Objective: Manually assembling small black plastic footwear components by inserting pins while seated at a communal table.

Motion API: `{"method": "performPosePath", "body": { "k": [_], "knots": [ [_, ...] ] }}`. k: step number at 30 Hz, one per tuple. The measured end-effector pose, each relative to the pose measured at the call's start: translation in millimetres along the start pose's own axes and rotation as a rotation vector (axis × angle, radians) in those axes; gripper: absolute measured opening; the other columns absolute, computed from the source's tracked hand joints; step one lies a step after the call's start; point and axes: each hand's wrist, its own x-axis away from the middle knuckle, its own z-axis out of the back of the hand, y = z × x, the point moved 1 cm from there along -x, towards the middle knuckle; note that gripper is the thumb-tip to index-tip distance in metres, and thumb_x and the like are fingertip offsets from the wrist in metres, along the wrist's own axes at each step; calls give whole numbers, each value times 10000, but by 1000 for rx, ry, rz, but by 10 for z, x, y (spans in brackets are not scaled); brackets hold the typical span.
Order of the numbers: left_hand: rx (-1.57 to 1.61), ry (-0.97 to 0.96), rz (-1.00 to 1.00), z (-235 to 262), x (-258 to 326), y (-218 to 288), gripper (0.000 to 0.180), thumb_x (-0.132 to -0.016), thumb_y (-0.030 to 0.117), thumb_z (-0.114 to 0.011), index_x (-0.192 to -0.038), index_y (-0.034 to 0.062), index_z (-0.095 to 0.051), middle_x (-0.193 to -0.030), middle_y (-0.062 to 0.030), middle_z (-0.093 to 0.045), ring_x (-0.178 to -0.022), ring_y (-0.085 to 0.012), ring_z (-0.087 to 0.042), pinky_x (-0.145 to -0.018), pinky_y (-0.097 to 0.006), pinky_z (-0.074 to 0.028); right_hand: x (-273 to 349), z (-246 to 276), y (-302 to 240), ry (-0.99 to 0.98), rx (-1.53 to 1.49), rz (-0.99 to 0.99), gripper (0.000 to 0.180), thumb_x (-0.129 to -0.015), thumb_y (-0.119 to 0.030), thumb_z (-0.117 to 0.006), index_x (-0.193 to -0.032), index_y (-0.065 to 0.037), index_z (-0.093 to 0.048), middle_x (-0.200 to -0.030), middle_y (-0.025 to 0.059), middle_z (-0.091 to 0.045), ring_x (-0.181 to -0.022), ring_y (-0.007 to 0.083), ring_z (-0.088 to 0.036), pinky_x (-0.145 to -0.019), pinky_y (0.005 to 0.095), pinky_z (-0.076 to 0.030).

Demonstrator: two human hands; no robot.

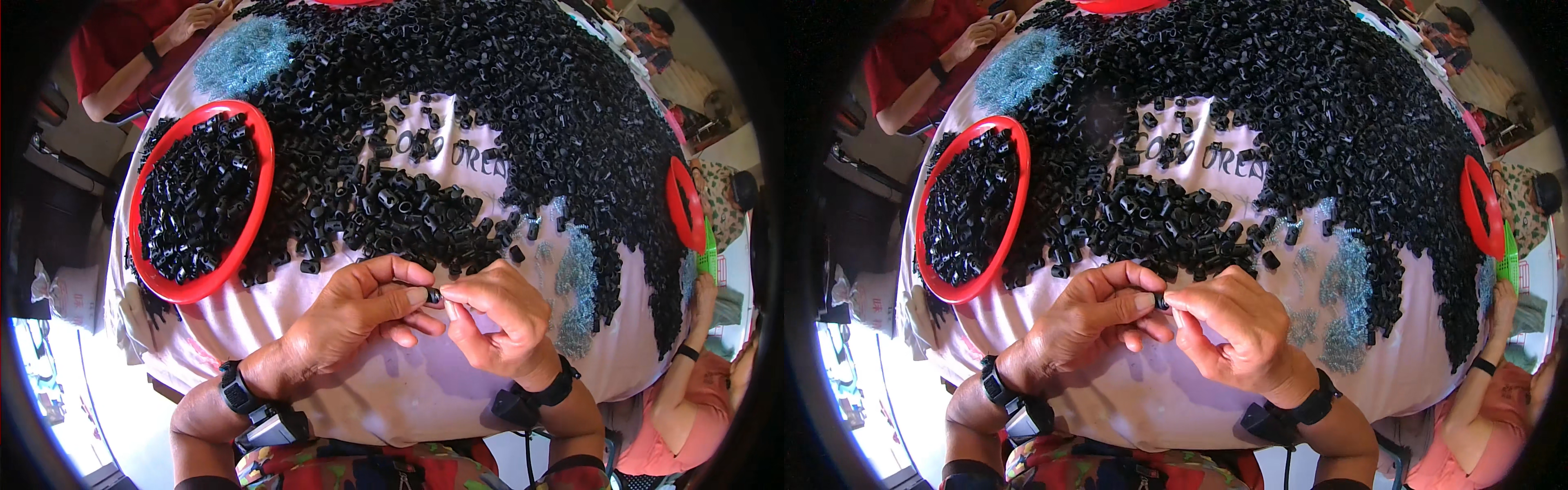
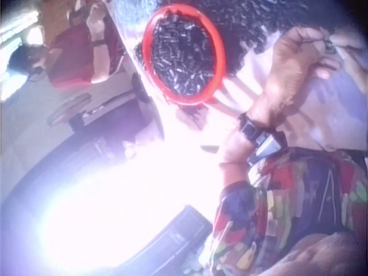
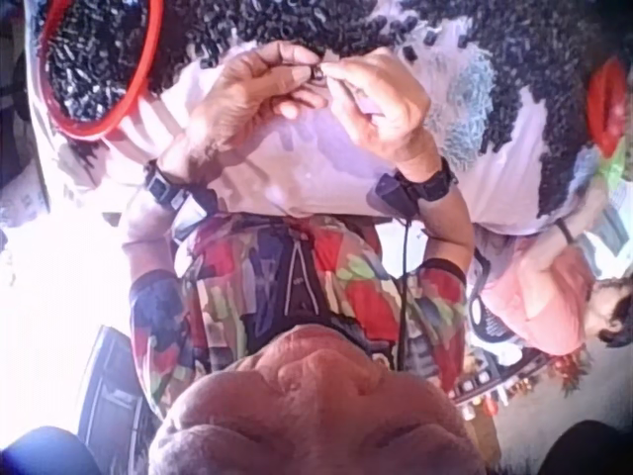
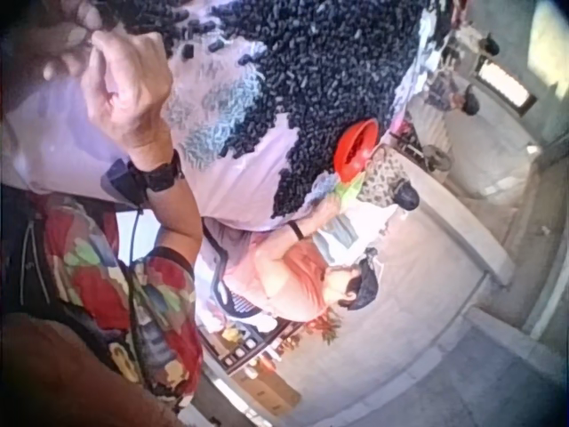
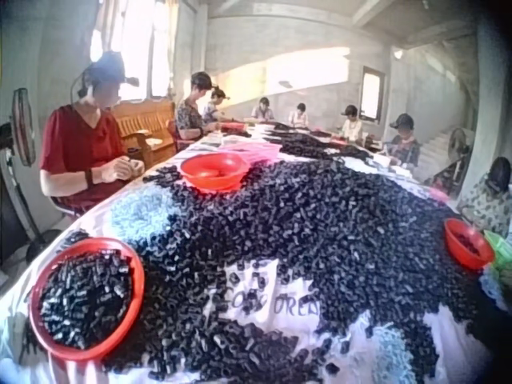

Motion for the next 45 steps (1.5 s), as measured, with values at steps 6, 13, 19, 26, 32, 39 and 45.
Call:
{"method": "performPosePath", "body": {
  "k": [6,13,19,26,32,39,45],
  "knots": [
    [-73,27,-18,-53,22,17,252,-1065,116,-594,-1290,5,-611,-1076,-130,-738,-942,-190,-755,-733,-237,-601,-3,45,-59,-50,95,61,394,-765,73,-744,-1142,-42,-756,-924,66,-722,-710,234,-640,-627,328,-526],
    [16,-8,18,-29,22,-5,265,-1069,140,-593,-1291,-3,-615,-1099,-118,-730,-968,-187,-750,-739,-232,-603,5,43,-64,-60,91,49,398,-780,45,-731,-1162,-59,-773,-1003,69,-723,-751,217,-630,-649,325,-536],
    [59,-39,-2,6,24,11,256,-1062,151,-609,-1271,2,-621,-1084,-107,-735,-949,-177,-752,-734,-228,-599,0,48,-84,-52,108,59,344,-791,9,-763,-1126,-68,-785,-1054,79,-719,-793,204,-629,-671,311,-534],
    [34,-75,21,14,37,16,272,-1055,175,-626,-1267,5,-619,-1090,-122,-746,-930,-172,-755,-742,-238,-609,-14,34,-103,-31,46,18,298,-795,20,-787,-1084,-51,-773,-1044,89,-716,-831,216,-652,-703,316,-534],
    [42,-84,31,25,31,-18,261,-1060,156,-607,-1270,-1,-611,-1072,-134,-745,-925,-179,-759,-689,-226,-614,15,13,-86,-27,18,-6,273,-795,34,-772,-1058,-40,-764,-1025,95,-711,-833,236,-661,-714,339,-535],
    [164,-35,-259,258,81,324,280,-1079,162,-569,-1319,18,-566,-1169,-142,-712,-867,-154,-733,-660,-205,-593,-24,-46,-113,-221,101,50,322,-770,4,-750,-1089,-43,-756,-1102,100,-709,-871,253,-653,-749,355,-558],
    [182,-118,-195,305,27,224,249,-1074,155,-589,-1291,34,-603,-1146,-128,-737,-934,-182,-747,-754,-252,-609,5,-276,-74,-357,288,244,326,-757,-20,-710,-1081,-30,-744,-1233,79,-693,-1011,243,-647,-787,343,-569]
  ]
}}
